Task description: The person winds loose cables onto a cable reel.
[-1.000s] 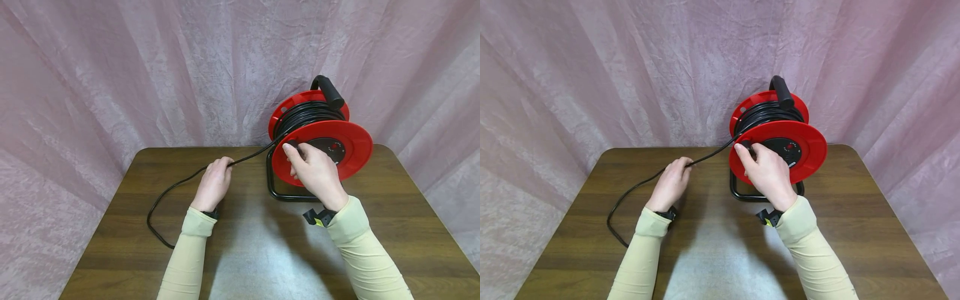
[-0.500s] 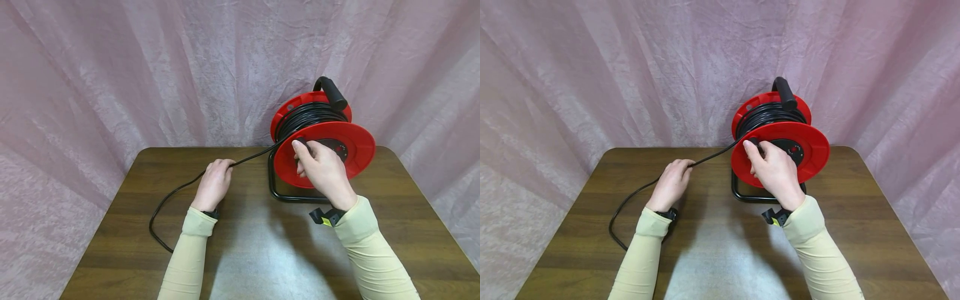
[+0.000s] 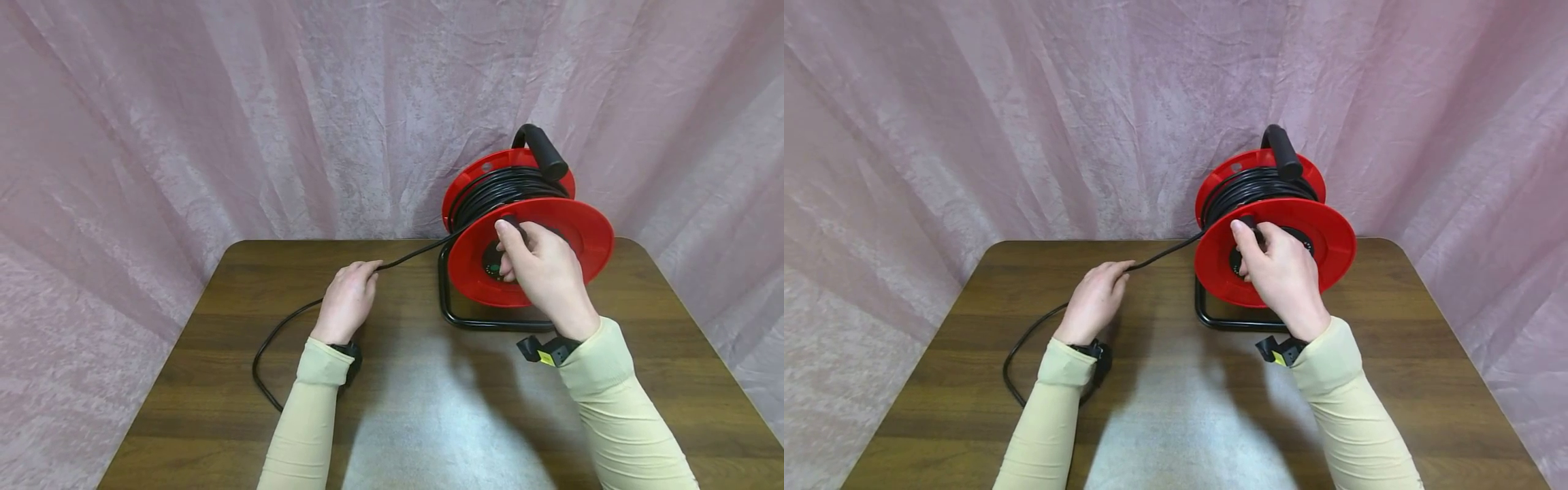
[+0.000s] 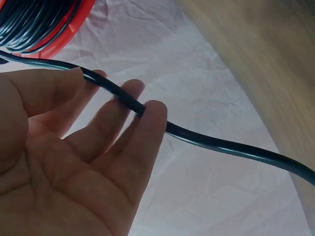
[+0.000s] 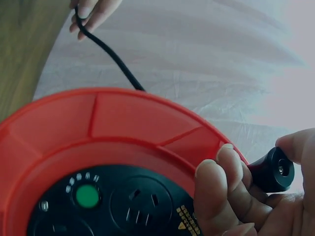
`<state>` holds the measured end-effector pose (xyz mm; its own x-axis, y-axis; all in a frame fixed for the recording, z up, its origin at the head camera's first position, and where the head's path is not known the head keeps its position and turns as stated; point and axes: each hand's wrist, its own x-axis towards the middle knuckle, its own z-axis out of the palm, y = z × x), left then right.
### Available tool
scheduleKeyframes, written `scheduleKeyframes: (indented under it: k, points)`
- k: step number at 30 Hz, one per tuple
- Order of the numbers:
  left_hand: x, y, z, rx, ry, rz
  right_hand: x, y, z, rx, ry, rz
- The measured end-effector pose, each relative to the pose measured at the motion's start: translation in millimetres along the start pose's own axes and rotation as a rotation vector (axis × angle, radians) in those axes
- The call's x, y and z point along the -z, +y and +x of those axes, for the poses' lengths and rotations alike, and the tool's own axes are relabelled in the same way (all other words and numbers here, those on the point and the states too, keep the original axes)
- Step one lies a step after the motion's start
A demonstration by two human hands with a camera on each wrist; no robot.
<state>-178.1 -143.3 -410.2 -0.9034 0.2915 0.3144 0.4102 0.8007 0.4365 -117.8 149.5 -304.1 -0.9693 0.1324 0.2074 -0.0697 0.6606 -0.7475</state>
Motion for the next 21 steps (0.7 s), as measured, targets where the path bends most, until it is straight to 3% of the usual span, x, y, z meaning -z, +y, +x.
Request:
scheduleKeyframes:
  k: [7,21]
  points:
    - [-0.2,1.3,0.3,-0.003,0.004,-0.003,9.5,3.2,0.4,0.023,0.024,-0.054]
    - [4.5,-1.1,-1.2,0.073,0.045,0.013,20.4,7.9,0.6,0.024,0.036,-0.087]
